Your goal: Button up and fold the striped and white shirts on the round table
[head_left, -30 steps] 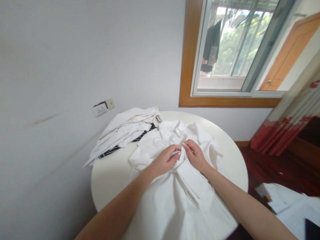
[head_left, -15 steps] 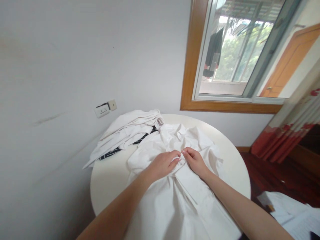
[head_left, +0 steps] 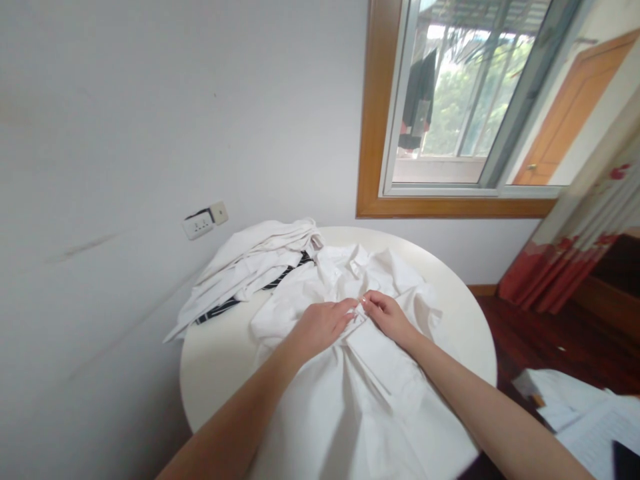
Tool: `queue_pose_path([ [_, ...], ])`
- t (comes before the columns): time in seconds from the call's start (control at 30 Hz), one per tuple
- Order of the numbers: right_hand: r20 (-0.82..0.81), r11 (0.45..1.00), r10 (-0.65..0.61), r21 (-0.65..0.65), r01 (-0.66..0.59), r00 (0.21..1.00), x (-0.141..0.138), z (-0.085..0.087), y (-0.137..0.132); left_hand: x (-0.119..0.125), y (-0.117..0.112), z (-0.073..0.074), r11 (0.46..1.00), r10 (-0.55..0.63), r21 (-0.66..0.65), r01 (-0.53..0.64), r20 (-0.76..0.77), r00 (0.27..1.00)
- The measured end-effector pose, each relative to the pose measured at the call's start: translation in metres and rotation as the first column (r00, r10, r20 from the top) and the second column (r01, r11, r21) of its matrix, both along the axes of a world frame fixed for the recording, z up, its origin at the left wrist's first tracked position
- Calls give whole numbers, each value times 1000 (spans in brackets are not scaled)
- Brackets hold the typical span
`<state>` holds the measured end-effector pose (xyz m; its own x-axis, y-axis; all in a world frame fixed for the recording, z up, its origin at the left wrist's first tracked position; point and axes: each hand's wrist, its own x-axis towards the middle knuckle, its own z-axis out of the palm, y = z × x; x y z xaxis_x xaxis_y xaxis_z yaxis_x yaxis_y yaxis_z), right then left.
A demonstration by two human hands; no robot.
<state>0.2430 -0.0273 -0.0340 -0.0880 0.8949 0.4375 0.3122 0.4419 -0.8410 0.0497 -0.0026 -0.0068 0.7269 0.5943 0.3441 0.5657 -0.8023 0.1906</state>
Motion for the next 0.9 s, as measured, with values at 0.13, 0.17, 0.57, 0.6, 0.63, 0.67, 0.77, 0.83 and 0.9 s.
queue_pose_path([
  [0.13,12,993,97,-67,-96,995,4,-1,0,2,-5,4,998,49,48,-47,-33,998],
  [0.17,17,989,125,-78,-123,992,4,-1,0,3,-6,4,997,59,49,-58,-26,998],
  [0.57,157,988,157,-22,-156,975,3,8,-6,5,-4,-4,991,92,-114,-72,184,979],
  [0.6,174,988,153,-25,-151,973,2,8,-7,6,-5,-5,990,115,-105,-99,160,980],
  [0.63,194,989,146,-30,-142,970,1,7,-7,7,-5,-6,987,139,-95,-127,131,982],
  [0.67,217,991,135,-35,-131,967,0,6,-7,8,-6,-7,985,159,-84,-151,100,982],
  [0.77,276,995,95,-42,-87,956,-3,2,-5,11,-8,-7,982,179,-68,-177,31,983],
  [0.83,270,996,83,-56,-71,959,-4,-2,-4,11,-9,-7,982,173,-83,-171,19,985],
  [0.9,233,994,93,-77,-77,968,-4,-4,-3,12,-9,-8,981,170,-103,-166,33,985],
])
